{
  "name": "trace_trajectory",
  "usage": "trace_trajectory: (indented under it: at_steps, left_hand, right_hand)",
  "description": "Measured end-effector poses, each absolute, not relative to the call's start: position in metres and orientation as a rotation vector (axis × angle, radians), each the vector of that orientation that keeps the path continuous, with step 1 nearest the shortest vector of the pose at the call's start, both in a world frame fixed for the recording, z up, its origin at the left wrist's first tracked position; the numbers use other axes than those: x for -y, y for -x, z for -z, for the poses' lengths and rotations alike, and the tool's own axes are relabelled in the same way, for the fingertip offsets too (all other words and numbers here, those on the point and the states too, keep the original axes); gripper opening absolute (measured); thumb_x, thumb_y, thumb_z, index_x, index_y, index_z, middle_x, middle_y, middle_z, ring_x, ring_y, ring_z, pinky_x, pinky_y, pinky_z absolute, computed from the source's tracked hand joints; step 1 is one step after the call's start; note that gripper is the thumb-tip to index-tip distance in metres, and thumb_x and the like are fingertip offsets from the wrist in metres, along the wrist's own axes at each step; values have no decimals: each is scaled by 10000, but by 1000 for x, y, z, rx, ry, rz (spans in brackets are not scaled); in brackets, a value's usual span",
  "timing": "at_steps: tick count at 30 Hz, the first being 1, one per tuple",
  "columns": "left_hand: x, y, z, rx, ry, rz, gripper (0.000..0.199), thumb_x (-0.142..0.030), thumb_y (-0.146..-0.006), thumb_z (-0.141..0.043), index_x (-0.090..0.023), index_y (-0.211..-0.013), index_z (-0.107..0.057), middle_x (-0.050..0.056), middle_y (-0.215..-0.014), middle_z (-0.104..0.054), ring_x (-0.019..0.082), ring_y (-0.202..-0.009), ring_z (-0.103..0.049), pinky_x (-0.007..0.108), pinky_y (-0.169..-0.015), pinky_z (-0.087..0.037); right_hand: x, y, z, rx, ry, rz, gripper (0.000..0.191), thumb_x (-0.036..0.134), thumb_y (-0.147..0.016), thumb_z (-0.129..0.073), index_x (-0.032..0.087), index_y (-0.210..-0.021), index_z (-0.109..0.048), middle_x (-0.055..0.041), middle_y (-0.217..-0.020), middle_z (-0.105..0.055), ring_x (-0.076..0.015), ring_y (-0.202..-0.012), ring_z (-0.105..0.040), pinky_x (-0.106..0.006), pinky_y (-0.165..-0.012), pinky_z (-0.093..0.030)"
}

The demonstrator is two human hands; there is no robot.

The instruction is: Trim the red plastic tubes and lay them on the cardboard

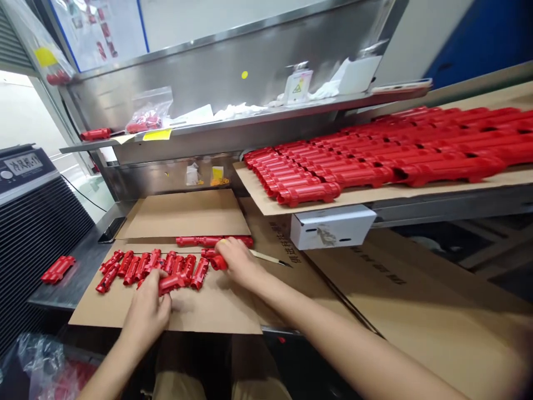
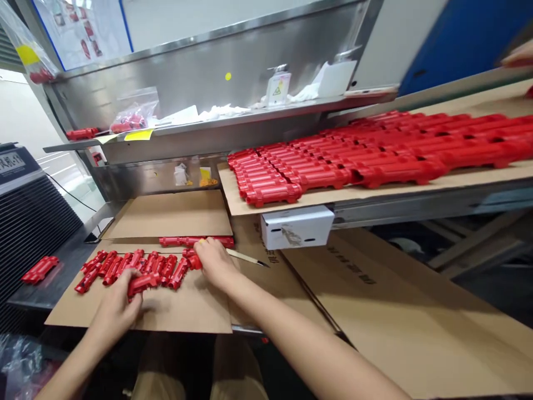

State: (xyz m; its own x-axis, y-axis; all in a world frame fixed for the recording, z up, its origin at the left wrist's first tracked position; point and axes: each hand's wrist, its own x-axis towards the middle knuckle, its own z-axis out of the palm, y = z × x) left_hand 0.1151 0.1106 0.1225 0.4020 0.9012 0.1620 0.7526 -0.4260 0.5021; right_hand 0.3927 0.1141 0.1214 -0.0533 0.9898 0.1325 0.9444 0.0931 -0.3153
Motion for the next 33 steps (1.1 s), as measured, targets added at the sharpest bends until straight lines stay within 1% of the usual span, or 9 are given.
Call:
trace_trajectory:
  at_steps: [2, 5, 8, 10, 13, 16, 20, 26, 33]
  left_hand:
    - [-124, -108, -137, -1535, -2290, -540, 151, -233, -911, -457, -205, -1056, -491, 92, -978, -677, 246, -871, -666, 373, -818, -510]
    - [-150, -115, -152, -1664, -2291, -391, 93, -238, -912, -514, -191, -992, -510, 94, -949, -674, 248, -886, -658, 377, -826, -491]
    - [-178, -133, -156, -1694, -2300, -174, 171, -323, -954, -574, -157, -995, -585, 81, -939, -680, 237, -901, -661, 408, -864, -508]
    - [-194, -147, -153, -1690, -2295, -57, 280, -413, -978, -596, -141, -1034, -629, 86, -975, -693, 234, -941, -670, 436, -911, -518]
    - [-210, -163, -146, -1690, -2273, 34, 394, -495, -998, -581, -131, -1135, -648, 115, -1096, -698, 252, -1047, -669, 471, -968, -518]
    - [-220, -172, -138, -1707, -2223, 61, 440, -513, -1000, -582, -136, -1219, -641, 132, -1208, -676, 277, -1152, -640, 518, -1031, -494]
    - [-223, -177, -133, -1702, -2111, 15, 435, -469, -977, -639, -146, -1269, -637, 139, -1298, -644, 305, -1240, -597, 573, -1094, -445]
    - [-210, -192, -132, -1535, -1790, -215, 373, -450, -1014, -596, -156, -1238, -650, 98, -1137, -694, 227, -1016, -677, 459, -940, -562]
    - [-189, -206, -134, -1245, -1393, -488, 467, -389, -1034, -569, -188, -1454, -533, 113, -1167, -714, 183, -838, -722, 352, -712, -631]
  right_hand:
    - [-119, -378, -113, 2033, 1928, -214, 243, 8, -923, -485, 115, -1035, -673, -203, -1168, -648, -321, -1161, -517, -433, -1052, -358]
    - [-119, -369, -110, 1858, 2006, -303, 308, -21, -939, -395, 73, -990, -684, -287, -1216, -609, -387, -1253, -484, -541, -1114, -318]
    - [-115, -372, -117, 1593, 2058, -505, 178, -26, -849, -561, 76, -943, -672, -289, -1260, -589, -428, -1300, -484, -600, -1143, -316]
    - [-110, -372, -123, 1397, 2015, -740, 110, 37, -817, -659, 108, -901, -655, -225, -1153, -651, -379, -1159, -607, -567, -1068, -445]
    - [-107, -362, -126, 1085, 1811, -1121, 32, 165, -903, -623, 150, -932, -629, -91, -910, -700, -225, -831, -700, -410, -804, -612]
    - [-107, -348, -120, 812, 1590, -1316, 72, 146, -935, -545, 160, -984, -596, -39, -827, -690, -158, -708, -688, -340, -689, -632]
    - [-109, -339, -111, 583, 1409, -1389, 113, 135, -890, -593, 169, -994, -564, -38, -749, -686, -170, -634, -679, -368, -623, -635]
    - [-110, -338, -107, 438, 1254, -1381, 268, 216, -938, -650, 241, -1183, -544, -12, -858, -720, -148, -609, -675, -480, -683, -653]
    - [-119, -341, -107, 440, 1196, -1459, 340, 357, -937, -706, 252, -1229, -566, -62, -931, -750, -213, -645, -718, -559, -658, -638]
